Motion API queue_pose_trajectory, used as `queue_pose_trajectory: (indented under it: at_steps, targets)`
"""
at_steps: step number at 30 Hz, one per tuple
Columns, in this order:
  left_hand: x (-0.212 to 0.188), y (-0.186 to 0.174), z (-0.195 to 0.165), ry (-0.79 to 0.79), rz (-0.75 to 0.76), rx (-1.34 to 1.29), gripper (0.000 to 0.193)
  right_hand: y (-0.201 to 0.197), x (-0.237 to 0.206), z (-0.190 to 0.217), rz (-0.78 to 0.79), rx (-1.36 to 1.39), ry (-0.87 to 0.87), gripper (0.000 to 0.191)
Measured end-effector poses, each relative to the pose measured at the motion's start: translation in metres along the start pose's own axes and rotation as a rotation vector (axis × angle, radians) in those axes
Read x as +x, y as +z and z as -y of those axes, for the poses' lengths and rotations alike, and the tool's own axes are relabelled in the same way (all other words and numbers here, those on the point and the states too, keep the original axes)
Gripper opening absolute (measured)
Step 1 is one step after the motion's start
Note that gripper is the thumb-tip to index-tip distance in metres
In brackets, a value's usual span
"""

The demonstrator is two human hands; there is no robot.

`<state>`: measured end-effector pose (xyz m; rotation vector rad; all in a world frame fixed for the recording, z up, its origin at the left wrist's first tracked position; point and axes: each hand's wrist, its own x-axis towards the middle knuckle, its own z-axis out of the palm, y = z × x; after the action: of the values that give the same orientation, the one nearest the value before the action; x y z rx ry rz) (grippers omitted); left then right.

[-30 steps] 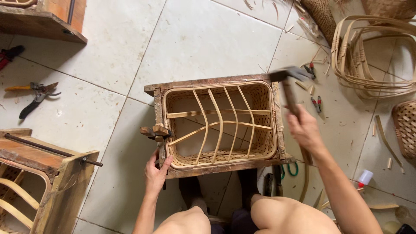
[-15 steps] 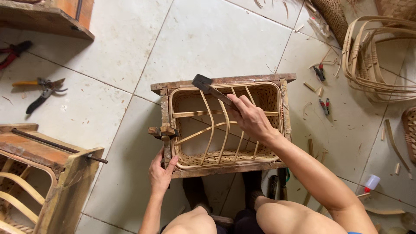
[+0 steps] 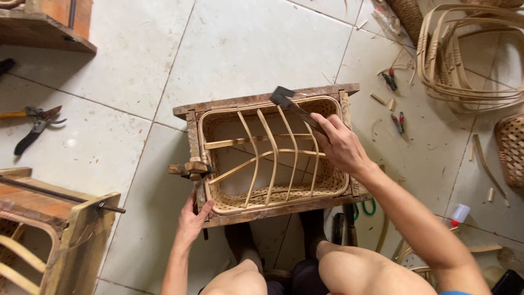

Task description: The person sits on the floor weaving thin bamboo strips into a rectangular woven basket held in a wooden frame. They bend and thread strips across the basket interior, press strips into the woven rim, and tap strips into place with a hammer.

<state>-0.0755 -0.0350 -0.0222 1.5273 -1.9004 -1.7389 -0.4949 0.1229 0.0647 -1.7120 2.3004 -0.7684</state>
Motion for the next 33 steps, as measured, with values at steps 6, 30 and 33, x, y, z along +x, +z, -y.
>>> queue_pose_trajectory:
  at_steps: [6,30,33]
  targets:
    - [-0.001,0.001,0.008,-0.041,0.033,-0.146,0.100,-0.022,-0.030,-0.032,-0.044,0.050,0.195,0.040]
    - [-0.007,0.001,0.008,-0.039,0.046,-0.268,0.092,-0.044,-0.138,-0.039,-0.155,-0.031,0.421,0.045]
    - [-0.007,0.000,0.007,-0.044,0.046,-0.251,0.091,-0.047,-0.131,-0.040,-0.229,-0.078,0.349,0.046]
